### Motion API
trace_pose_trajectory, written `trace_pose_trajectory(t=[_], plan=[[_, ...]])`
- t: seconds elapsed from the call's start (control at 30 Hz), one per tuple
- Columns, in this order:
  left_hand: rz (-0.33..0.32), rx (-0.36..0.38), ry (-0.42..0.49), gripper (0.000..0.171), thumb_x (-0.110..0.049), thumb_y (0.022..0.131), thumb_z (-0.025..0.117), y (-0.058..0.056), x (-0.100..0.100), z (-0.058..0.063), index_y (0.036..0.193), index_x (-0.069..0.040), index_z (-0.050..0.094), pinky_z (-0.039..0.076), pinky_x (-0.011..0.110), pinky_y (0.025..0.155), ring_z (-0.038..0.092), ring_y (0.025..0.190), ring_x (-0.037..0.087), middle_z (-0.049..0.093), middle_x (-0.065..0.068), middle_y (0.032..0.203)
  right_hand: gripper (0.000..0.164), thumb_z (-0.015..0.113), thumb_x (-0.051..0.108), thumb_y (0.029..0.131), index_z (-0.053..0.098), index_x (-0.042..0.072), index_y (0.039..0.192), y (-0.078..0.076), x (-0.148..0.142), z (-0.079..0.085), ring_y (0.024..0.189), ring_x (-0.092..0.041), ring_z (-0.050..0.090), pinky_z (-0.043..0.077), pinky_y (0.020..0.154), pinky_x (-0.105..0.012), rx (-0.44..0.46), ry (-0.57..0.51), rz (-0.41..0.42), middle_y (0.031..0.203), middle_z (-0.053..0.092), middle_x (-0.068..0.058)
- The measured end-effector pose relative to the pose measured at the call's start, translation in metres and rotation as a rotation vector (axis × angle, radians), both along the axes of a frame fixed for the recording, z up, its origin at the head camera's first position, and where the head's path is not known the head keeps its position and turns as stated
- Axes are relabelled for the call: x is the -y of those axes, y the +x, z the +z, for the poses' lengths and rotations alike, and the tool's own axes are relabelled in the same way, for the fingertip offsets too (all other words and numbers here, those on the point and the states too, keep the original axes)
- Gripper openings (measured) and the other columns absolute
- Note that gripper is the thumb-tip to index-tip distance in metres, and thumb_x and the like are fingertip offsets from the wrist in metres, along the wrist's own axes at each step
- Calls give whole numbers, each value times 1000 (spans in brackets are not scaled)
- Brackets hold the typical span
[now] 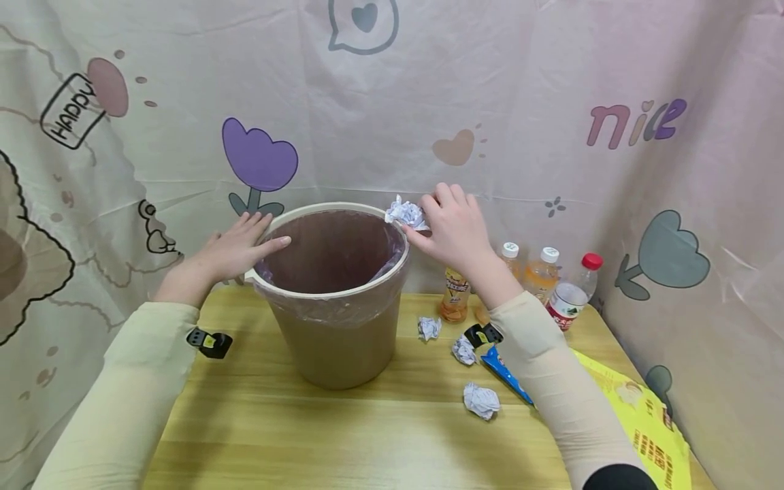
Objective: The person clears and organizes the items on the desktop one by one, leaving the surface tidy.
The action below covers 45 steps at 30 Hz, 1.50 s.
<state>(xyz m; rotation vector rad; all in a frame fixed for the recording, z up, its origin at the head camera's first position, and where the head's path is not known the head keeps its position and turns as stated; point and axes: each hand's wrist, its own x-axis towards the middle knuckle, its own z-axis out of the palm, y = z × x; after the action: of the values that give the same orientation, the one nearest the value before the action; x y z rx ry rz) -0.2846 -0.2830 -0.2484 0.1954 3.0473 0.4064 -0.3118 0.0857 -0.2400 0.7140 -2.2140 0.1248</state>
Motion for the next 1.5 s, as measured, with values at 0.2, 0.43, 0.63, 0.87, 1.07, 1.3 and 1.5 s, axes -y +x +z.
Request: trace_pose_trajectory(t=[0.2,0.43,0.63,0.87,1.07,1.3,1.5], plan=[[-1,-3,-2,95,-75,92,24,-3,-2,1,157,-11,-1,-5,78,107,-10,150,42,-6,21,163,45,61,51,87,62,7,100,-4,16,10,94,-30,49,42,73,-42,23,16,7,97,53,-10],[-2,-8,5,95,-76,92,24,-6,-3,0,158,-12,-1,-5,78,108,-11,150,41,-5,20,163,44,60,50,88,60,8,100,-11,35,20,92,-30,48,41,72,-42,22,53,12,96,52,-9],[5,-11,18,95,-76,92,25,-6,-4,-1,158,-12,1,-5,77,109,-10,151,40,-4,19,164,43,59,51,88,60,9,100,-22,49,29,94,-29,48,41,73,-41,43,97,5,99,53,-9],[9,-15,25,95,-76,92,25,-4,-5,-1,158,-11,1,-4,77,110,-9,151,40,-3,19,164,44,56,52,90,60,10,100,-32,67,35,99,-29,48,42,78,-43,110,180,-18,105,53,-9],[12,-15,30,95,-75,92,24,-3,-4,-3,158,-11,2,-4,76,110,-9,151,41,-2,20,164,46,57,55,89,59,11,104,-38,79,37,104,-29,47,42,83,-42,159,251,-18,107,52,-9],[16,-16,36,95,-75,92,25,-2,-3,-3,158,-10,2,-4,76,110,-8,151,40,-1,20,164,49,58,57,89,60,13,112,-46,95,37,108,-28,46,41,87,-42,223,321,4,110,52,-7],[21,-19,35,94,-74,93,25,-1,-1,-3,158,-10,3,-4,77,110,-8,151,41,-1,21,163,52,58,59,89,59,13,113,-48,107,36,107,-26,45,40,86,-40,223,398,11,109,52,-6]])
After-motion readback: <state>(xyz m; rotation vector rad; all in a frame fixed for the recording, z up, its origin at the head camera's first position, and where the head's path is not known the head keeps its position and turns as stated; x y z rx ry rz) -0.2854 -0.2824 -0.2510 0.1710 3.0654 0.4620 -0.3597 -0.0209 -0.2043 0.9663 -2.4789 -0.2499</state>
